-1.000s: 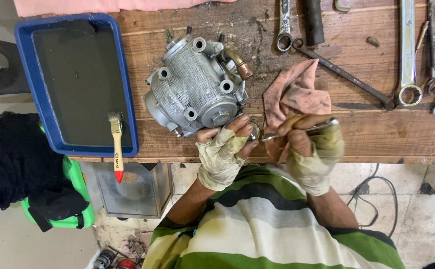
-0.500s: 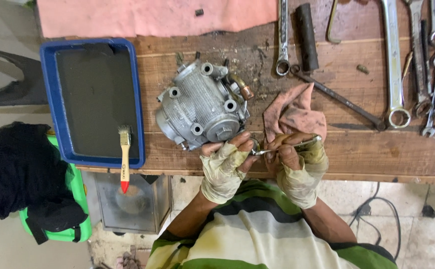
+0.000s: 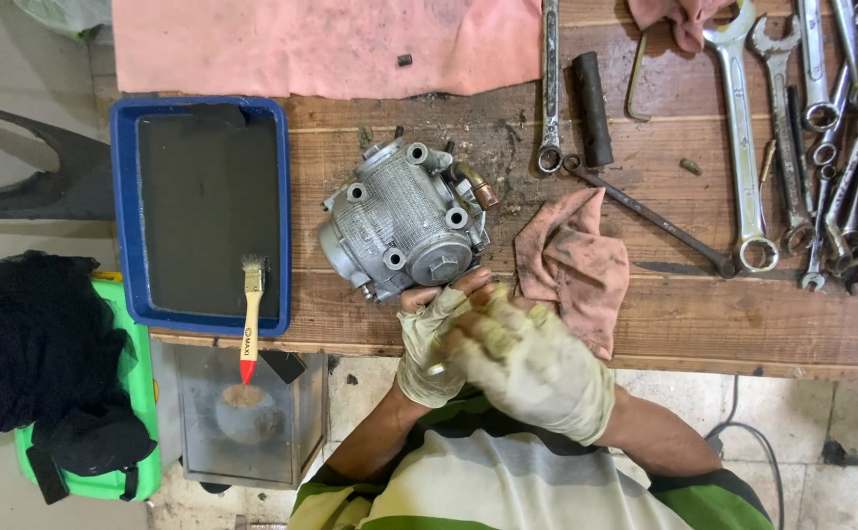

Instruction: The person assembles a small engine block, inserting a gasket and tightening bolts with a wrench. They handle the engine casing, gasket, and bolts, using a wrench to secure the assembly on a workbench.

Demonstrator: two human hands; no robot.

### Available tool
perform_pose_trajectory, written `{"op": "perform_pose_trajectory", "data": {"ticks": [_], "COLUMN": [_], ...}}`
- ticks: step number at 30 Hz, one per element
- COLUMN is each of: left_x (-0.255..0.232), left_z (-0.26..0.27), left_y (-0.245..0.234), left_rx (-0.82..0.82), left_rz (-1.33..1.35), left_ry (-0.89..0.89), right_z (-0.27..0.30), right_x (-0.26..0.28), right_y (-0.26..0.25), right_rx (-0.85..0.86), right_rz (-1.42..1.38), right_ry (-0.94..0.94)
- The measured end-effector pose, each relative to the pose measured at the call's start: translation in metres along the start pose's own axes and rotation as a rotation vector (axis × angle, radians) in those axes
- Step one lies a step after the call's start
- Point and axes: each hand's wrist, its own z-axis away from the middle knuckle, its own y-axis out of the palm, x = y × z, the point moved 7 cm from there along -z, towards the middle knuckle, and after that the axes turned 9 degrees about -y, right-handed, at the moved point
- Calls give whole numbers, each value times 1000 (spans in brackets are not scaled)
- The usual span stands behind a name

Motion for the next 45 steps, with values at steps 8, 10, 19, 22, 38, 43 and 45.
{"op": "perform_pose_trajectory", "data": {"ticks": [8, 10, 19, 22, 38, 43, 45], "left_x": [-101, -103, -116, -115, -118, -120, -121], "left_z": [-3, -1, -6, -6, -2, -1, 0], "left_y": [38, 39, 42, 41, 45, 48, 48], "left_rx": [-179, -166, -207, -212, -236, -279, -309], "left_rz": [-1063, -1125, -1018, -998, -1006, -974, -946], "left_ry": [623, 678, 685, 686, 748, 750, 759], "right_z": [61, 75, 98, 97, 125, 125, 86], "right_x": [-30, -46, -55, -51, -64, -74, -60], "right_y": [22, 22, 59, 65, 99, 84, 43], "right_rx": [-488, -683, -1224, -1068, -1088, -1213, -630], "right_rz": [-408, -585, -1264, -1286, -1445, -1430, -988], "right_ry": [344, 503, 1032, 1005, 586, 601, 690]}}
